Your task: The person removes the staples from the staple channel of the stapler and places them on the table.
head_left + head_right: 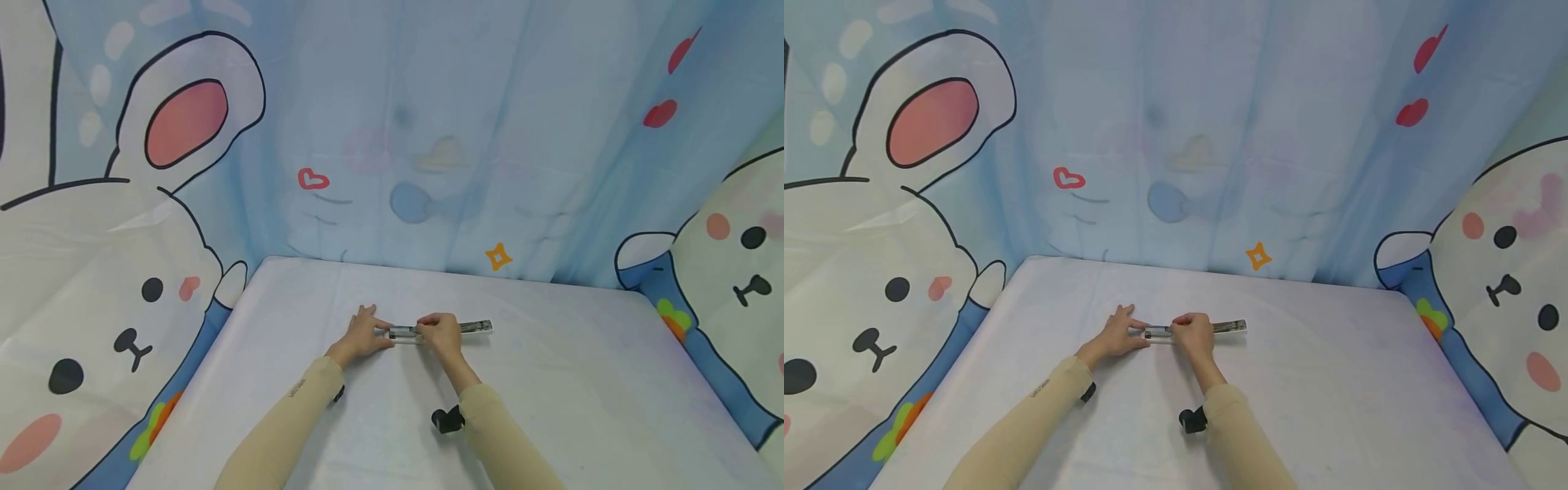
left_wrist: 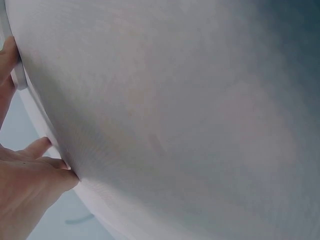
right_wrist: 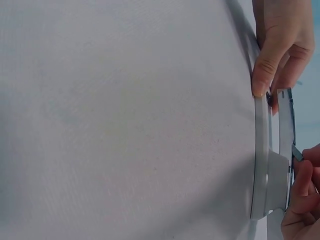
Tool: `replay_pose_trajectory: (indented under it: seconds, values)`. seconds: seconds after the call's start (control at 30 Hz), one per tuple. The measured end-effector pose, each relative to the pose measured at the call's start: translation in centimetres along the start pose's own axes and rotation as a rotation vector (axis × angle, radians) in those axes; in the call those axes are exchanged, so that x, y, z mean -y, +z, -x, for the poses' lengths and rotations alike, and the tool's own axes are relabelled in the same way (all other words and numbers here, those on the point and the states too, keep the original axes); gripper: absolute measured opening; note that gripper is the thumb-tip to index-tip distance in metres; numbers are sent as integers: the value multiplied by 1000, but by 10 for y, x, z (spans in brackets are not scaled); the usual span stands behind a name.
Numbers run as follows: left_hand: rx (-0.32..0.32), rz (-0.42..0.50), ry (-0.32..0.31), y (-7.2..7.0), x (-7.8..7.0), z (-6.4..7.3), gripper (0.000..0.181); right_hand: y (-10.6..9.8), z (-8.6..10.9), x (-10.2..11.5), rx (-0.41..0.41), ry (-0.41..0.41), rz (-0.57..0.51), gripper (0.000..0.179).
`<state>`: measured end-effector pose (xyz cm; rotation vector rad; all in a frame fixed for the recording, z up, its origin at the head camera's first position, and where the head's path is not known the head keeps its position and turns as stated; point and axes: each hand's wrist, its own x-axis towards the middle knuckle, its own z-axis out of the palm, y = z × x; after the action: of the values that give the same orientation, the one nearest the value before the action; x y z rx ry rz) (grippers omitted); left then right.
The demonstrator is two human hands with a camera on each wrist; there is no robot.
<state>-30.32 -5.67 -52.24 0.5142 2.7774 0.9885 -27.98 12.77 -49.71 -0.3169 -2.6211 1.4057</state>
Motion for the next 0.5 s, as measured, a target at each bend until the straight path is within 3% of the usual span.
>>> replay_pose_trajectory:
  seconds: [0.3, 0.5]
  values:
    - [1, -2, -4, 1, -2, 1, 43, -2, 4, -4, -73, -61, -58, 10]
    - [4, 3, -4, 0, 0, 1, 44, -5, 7, -1, -96, -53, -149, 10]
